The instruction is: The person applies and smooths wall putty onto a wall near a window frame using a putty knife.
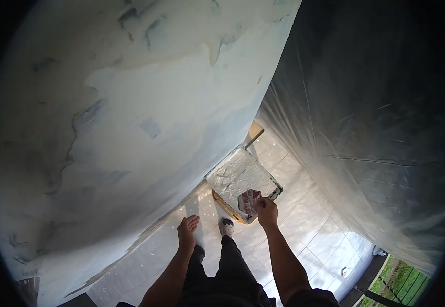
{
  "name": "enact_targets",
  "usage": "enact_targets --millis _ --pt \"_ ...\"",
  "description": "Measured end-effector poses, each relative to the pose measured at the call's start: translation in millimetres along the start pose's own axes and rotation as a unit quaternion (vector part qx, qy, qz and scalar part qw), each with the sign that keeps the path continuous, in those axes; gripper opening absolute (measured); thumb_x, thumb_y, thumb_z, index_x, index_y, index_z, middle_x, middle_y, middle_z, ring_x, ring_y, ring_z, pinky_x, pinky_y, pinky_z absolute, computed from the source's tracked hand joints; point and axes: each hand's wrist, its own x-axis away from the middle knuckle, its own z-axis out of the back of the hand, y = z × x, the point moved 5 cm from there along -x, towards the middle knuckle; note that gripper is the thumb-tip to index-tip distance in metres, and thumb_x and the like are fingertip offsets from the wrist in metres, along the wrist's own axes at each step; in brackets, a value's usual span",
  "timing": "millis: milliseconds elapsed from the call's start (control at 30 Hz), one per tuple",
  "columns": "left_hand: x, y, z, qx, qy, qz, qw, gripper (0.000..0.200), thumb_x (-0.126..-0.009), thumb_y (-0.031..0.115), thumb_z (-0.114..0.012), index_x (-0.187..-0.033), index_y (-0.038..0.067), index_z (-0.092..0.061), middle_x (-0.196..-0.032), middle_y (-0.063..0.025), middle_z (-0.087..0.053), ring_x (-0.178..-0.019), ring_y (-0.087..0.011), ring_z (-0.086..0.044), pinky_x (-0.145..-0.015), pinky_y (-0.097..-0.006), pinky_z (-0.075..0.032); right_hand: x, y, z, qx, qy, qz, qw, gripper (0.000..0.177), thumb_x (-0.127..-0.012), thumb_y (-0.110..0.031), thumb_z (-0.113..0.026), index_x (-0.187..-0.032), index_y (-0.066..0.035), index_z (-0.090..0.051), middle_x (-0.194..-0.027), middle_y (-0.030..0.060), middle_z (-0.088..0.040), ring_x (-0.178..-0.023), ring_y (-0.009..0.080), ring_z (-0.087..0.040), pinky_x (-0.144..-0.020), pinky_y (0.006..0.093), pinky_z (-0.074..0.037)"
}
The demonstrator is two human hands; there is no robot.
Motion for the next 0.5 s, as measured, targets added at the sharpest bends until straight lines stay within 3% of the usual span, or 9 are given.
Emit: enact_targets --millis 133,233,300,433,500 --pt "-59 -56 -29 0.017 0.023 0.081 0.996 0.068 -0.106 0.049 -0.028 -0.133 -0.005 -0.059 -0.133 -0.0205 -0.066 -0.129 -0.0296 -0.058 -0.115 -0.0424 -0.036 -56 27 -34 0.015 -0.056 -0.02 0.998 0.023 -0.089 -0.019 -0.072 -0.101 0.001 -0.072 -0.082 0.0096 -0.073 -0.075 0.0175 -0.068 -0.07 0.0352 -0.053" --pt "-116 -66 -38 0.024 0.031 0.112 0.993 0.072 -0.106 0.053 -0.026 -0.139 -0.005 -0.054 -0.139 -0.0214 -0.061 -0.134 -0.0304 -0.053 -0.118 -0.0431 -0.032 -94 23 -86 0.06 -0.097 0.023 0.993 0.025 -0.091 -0.022 -0.071 -0.102 0.001 -0.072 -0.085 0.0136 -0.073 -0.076 0.0232 -0.07 -0.072 0.038 -0.053" --pt "-133 -78 -44 0.022 0.032 0.131 0.991 0.076 -0.105 0.056 -0.023 -0.143 -0.005 -0.05 -0.144 -0.0226 -0.056 -0.139 -0.0312 -0.049 -0.12 -0.0438 -0.029 -101 25 -104 0.069 -0.135 0.023 0.988 0.026 -0.092 -0.024 -0.068 -0.103 -0.001 -0.071 -0.09 0.0182 -0.073 -0.085 0.0349 -0.072 -0.078 0.0431 -0.054" --pt "-162 -93 -47 0.006 0.034 0.151 0.988 0.08 -0.104 0.06 -0.024 -0.148 -0.004 -0.045 -0.149 -0.0212 -0.053 -0.142 -0.0312 -0.045 -0.121 -0.0433 -0.027 -108 43 -138 0.062 -0.159 0.036 0.985 0.026 -0.093 -0.024 -0.066 -0.106 -0.002 -0.07 -0.09 0.0193 -0.072 -0.086 0.0363 -0.071 -0.078 0.0435 -0.053" --pt "-172 -96 -49 -0.017 0.009 0.152 0.988 0.091 -0.102 0.07 -0.022 -0.149 -0.005 -0.043 -0.151 -0.0222 -0.05 -0.143 -0.0316 -0.044 -0.122 -0.0435 -0.026 -109 47 -150 0.061 -0.186 0.013 0.981 0.025 -0.094 -0.024 -0.065 -0.108 -0.003 -0.069 -0.092 0.0207 -0.072 -0.088 0.039 -0.07 -0.079 0.0451 -0.053"
